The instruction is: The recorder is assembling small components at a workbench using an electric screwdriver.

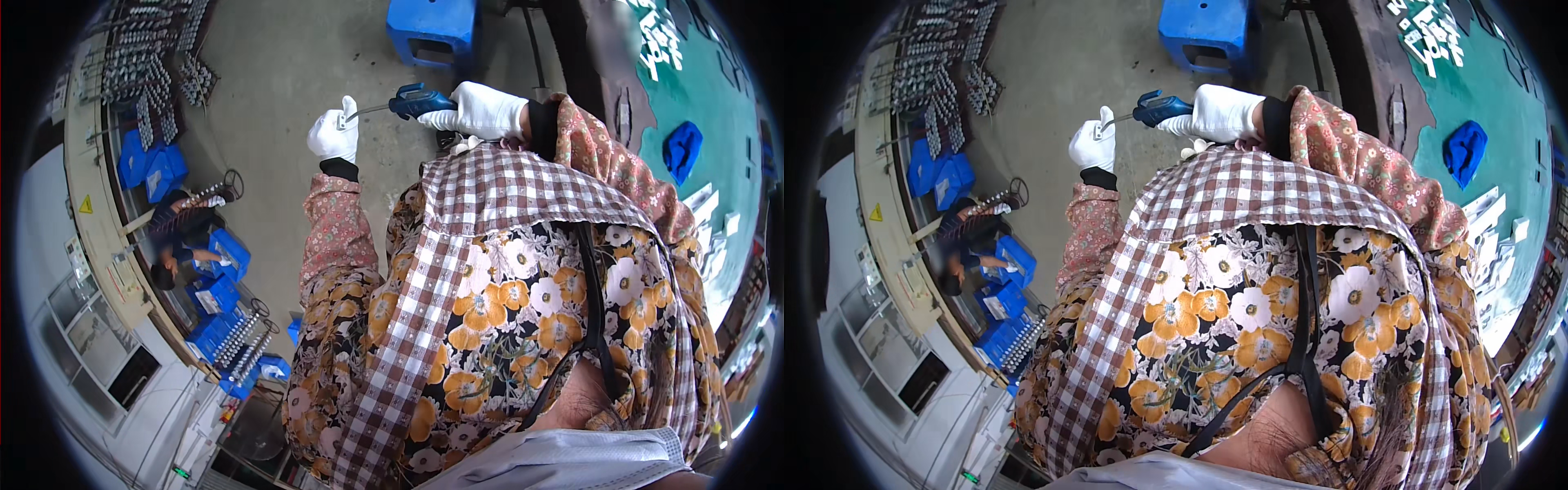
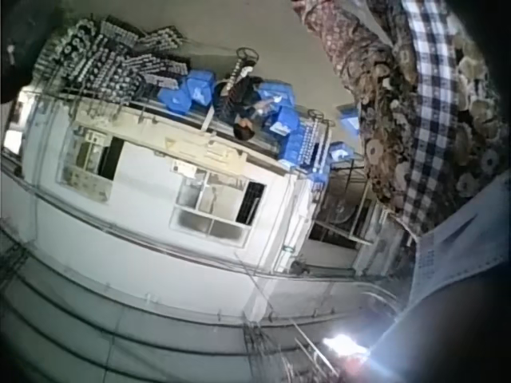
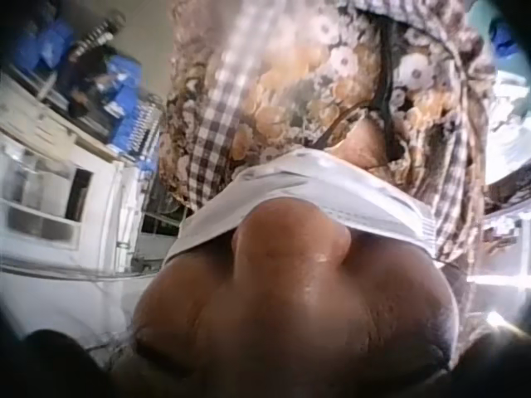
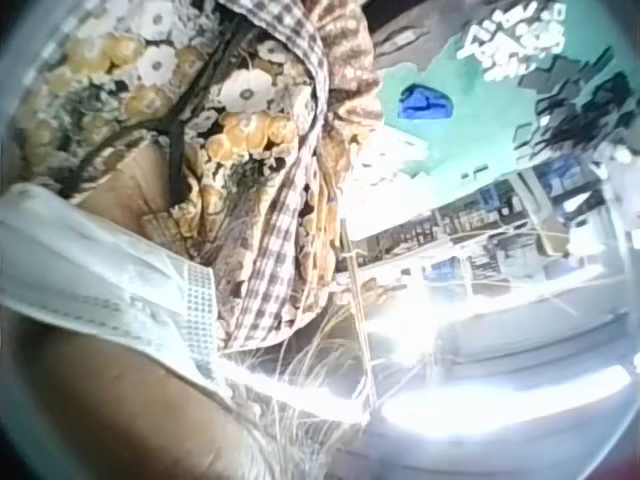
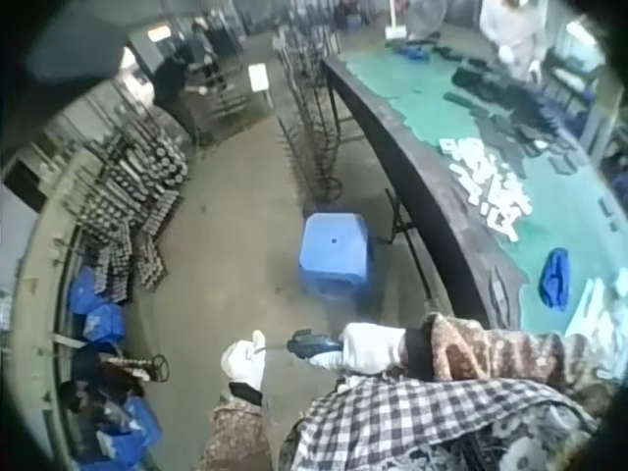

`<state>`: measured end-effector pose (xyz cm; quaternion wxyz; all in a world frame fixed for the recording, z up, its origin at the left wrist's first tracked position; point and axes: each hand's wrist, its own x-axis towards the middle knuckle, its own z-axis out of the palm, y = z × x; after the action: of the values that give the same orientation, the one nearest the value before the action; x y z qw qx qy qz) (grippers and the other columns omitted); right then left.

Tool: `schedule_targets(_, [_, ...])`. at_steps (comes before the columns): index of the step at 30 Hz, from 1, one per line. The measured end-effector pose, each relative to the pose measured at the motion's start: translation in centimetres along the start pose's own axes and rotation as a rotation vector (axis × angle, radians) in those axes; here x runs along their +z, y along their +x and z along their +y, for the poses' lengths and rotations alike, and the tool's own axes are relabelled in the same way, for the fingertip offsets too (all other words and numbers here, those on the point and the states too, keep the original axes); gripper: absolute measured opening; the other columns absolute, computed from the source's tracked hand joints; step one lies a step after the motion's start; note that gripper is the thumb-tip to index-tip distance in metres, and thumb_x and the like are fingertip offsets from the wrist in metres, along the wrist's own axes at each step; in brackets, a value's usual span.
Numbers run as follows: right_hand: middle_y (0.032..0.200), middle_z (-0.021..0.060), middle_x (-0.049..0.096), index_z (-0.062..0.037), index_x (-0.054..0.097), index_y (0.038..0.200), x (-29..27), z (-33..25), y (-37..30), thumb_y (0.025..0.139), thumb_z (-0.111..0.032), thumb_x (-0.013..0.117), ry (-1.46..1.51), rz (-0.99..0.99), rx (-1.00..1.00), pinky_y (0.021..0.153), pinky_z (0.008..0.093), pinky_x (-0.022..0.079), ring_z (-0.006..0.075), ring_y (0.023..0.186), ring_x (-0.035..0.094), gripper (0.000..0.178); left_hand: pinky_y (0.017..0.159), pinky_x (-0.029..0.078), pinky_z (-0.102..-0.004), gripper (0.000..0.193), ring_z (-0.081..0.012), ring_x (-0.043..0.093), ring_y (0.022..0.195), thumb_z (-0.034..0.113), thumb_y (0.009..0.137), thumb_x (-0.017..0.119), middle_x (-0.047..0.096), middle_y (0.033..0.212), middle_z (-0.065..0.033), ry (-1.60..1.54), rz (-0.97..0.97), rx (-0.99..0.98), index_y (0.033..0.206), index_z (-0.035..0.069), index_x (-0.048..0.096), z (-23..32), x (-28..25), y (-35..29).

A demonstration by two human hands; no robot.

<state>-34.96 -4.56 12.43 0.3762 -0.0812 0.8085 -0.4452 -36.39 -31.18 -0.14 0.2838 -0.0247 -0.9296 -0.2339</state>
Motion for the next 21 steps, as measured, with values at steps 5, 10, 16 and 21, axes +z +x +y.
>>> schedule_targets(5, [0.056, 0.0103, 0.054, 0.0052, 0.064, 0.077, -0.8, 1.0, -2.7, 0.081, -0.050, 0.065, -0.022, 0.145, 0.059, 0.056, 0.0360, 0.045, 0.0177, 0.053, 0.053, 0.055, 0.046, 0.035, -0.0283, 0.037, -0.0112, 0.043, 0.046, 0.027, 0.078, 0.072, 0.049, 0.048, -0.0002, -0.265, -0.115, -0.180, 0.053, 0.006, 0.055, 4.1, 2.1, 2.4])
schedule_targets(10, [0.055, 0.0111, 0.059, -0.0016, 0.063, 0.062, -2.2, 5.7, -8.8, 0.080, -0.055, 0.060, 0.178, 0.533, 0.072, 0.058, 0.0371, 0.046, 0.0252, 0.051, 0.056, 0.057, 0.050, 0.044, -0.0275, 0.010, -0.0125, 0.051, 0.055, 0.010, 0.089, 0.056, 0.056, 0.071, -0.0065, -1.473, -0.750, -0.761, 0.097, 0.003, 0.054, 9.7, 0.8, 6.9])
schedule_targets(16, [0.053, 0.0145, 0.054, 0.0053, 0.060, 0.066, -0.5, 18.7, -11.5, 0.076, -0.059, 0.062, 0.371, 0.844, 0.282, 0.049, 0.0364, 0.042, 0.0216, 0.046, 0.052, 0.065, 0.056, 0.046, -0.0291, 0.027, -0.0181, 0.054, 0.066, 0.019, 0.094, 0.048, 0.061, 0.086, -0.0115, -1.642, -1.445, -0.886, 0.118, 0.006, 0.050, 24.0, 0.2, 9.6])
schedule_targets(21, [0.060, 0.0137, 0.060, 0.0004, 0.066, 0.087, -1.2, 22.0, -12.9, 0.083, -0.058, 0.054, 0.131, 0.756, 0.302, 0.058, 0.0404, 0.048, 0.0298, 0.056, 0.059, 0.059, 0.049, 0.038, -0.0259, 0.058, -0.0178, 0.049, 0.062, 0.049, 0.096, 0.031, 0.059, 0.084, -0.0125, -1.793, -1.863, -0.997, 0.122, 0.000, 0.048, 26.7, 1.1, 8.6])
